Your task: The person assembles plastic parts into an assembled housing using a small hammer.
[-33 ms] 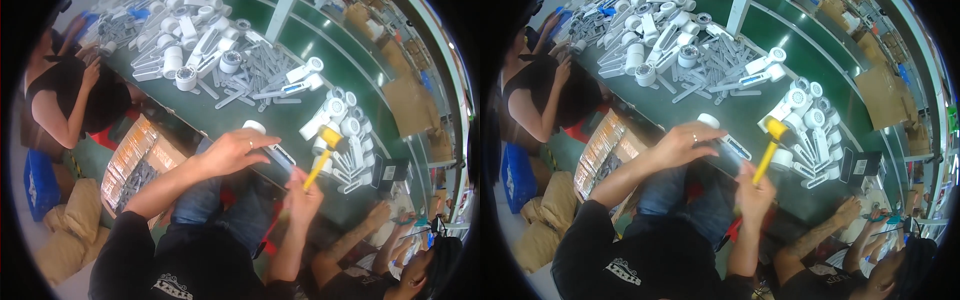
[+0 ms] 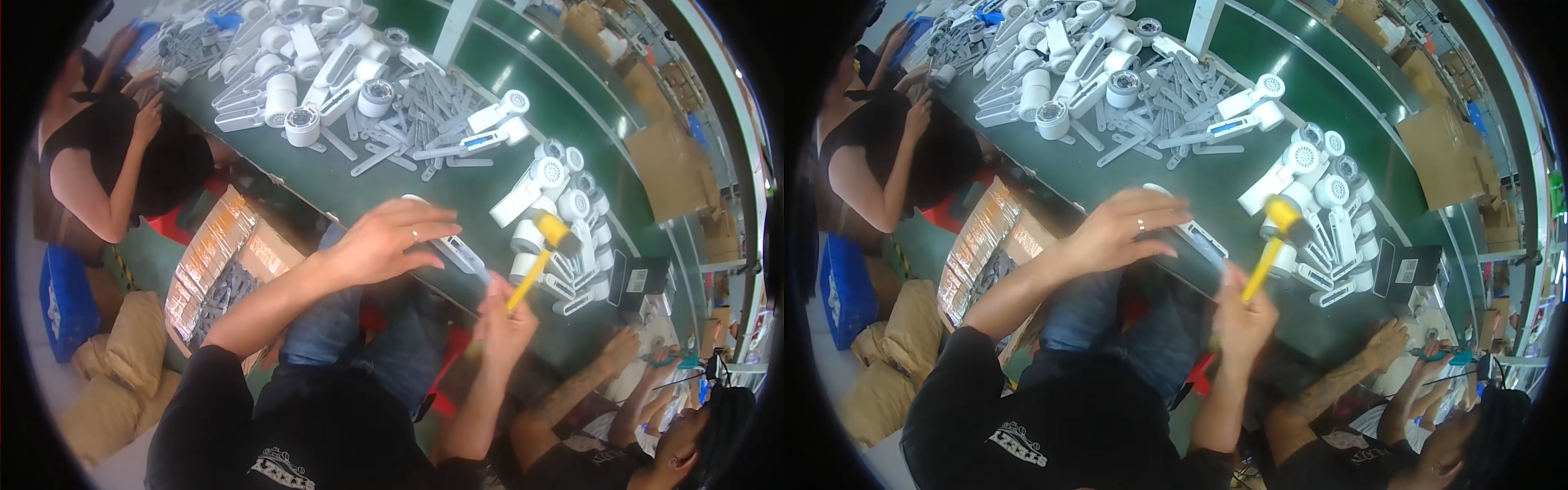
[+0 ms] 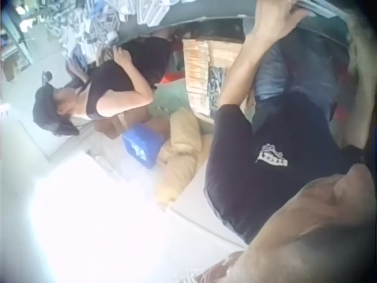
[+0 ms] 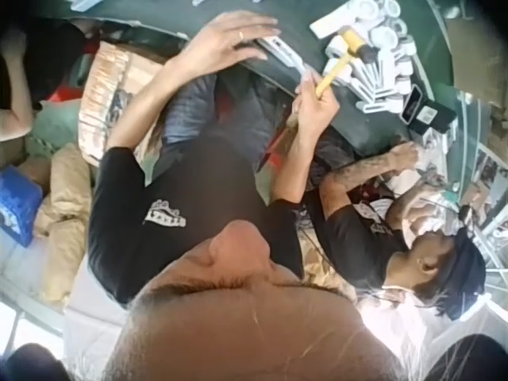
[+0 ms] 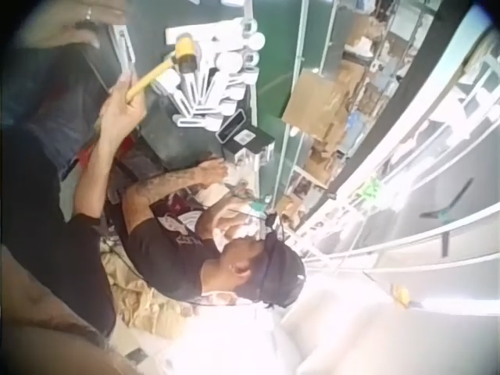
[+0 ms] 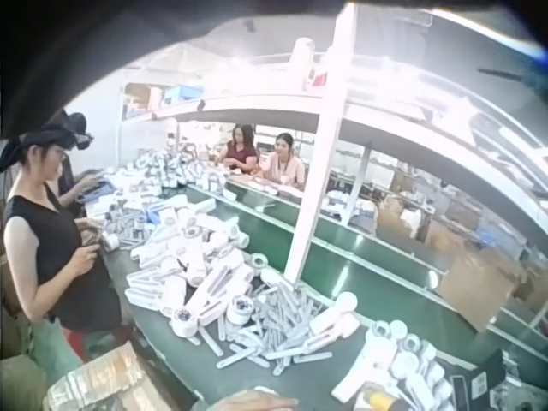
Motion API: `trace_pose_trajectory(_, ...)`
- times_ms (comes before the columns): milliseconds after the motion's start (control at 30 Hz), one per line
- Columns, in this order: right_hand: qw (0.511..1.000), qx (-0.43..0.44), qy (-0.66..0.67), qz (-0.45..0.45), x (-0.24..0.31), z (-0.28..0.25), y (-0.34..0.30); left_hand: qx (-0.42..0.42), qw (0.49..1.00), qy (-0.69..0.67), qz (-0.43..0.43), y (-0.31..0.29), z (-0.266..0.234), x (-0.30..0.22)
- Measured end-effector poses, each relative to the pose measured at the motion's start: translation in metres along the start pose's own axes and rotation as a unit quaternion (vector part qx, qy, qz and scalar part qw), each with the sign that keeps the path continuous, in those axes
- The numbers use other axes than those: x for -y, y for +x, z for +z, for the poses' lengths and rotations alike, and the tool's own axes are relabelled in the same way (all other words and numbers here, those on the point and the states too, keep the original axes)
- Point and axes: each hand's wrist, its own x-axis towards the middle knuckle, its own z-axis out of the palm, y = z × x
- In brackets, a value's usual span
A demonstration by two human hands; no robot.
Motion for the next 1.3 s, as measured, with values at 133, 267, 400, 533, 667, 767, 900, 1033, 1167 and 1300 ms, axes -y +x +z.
trace_pose_trajectory(133,0.997,0.002,0.074,0.039,0.008,-0.016,0.016,0.084,0.992,0.095,0.002,0.011,0.019,0.024)
trace_pose_trajectory(267,0.996,0.072,-0.020,0.044,-0.006,0.007,0.029,0.085,0.991,0.054,-0.083,0.004,0.030,0.026)
trace_pose_trajectory(400,0.990,0.080,-0.099,0.055,-0.013,0.015,0.044,0.051,0.993,-0.015,-0.105,0.001,0.033,0.032)
trace_pose_trajectory(533,0.973,0.125,-0.192,-0.014,-0.007,0.009,0.053,0.018,0.998,-0.015,-0.059,0.003,0.036,0.035)
trace_pose_trajectory(667,0.951,0.206,-0.232,0.007,0.006,0.003,0.072,0.060,0.997,0.012,0.053,0.006,0.030,0.046)
trace_pose_trajectory(767,0.945,0.222,-0.238,0.013,0.013,0.000,0.077,0.075,0.996,0.001,0.057,0.012,0.029,0.047)
trace_pose_trajectory(900,0.939,0.203,-0.274,0.050,0.019,0.002,0.074,0.085,0.995,-0.010,0.051,0.014,0.030,0.046)
trace_pose_trajectory(1033,0.952,0.182,-0.161,0.186,0.014,0.004,0.069,0.075,0.996,-0.005,0.056,0.012,0.032,0.047)
trace_pose_trajectory(1167,0.960,0.153,-0.012,0.234,-0.001,0.005,0.067,0.092,0.995,0.014,0.032,0.017,0.028,0.039)
trace_pose_trajectory(1300,0.971,0.129,-0.049,0.195,-0.008,0.007,0.063,0.113,0.981,0.090,0.127,0.020,0.034,0.044)
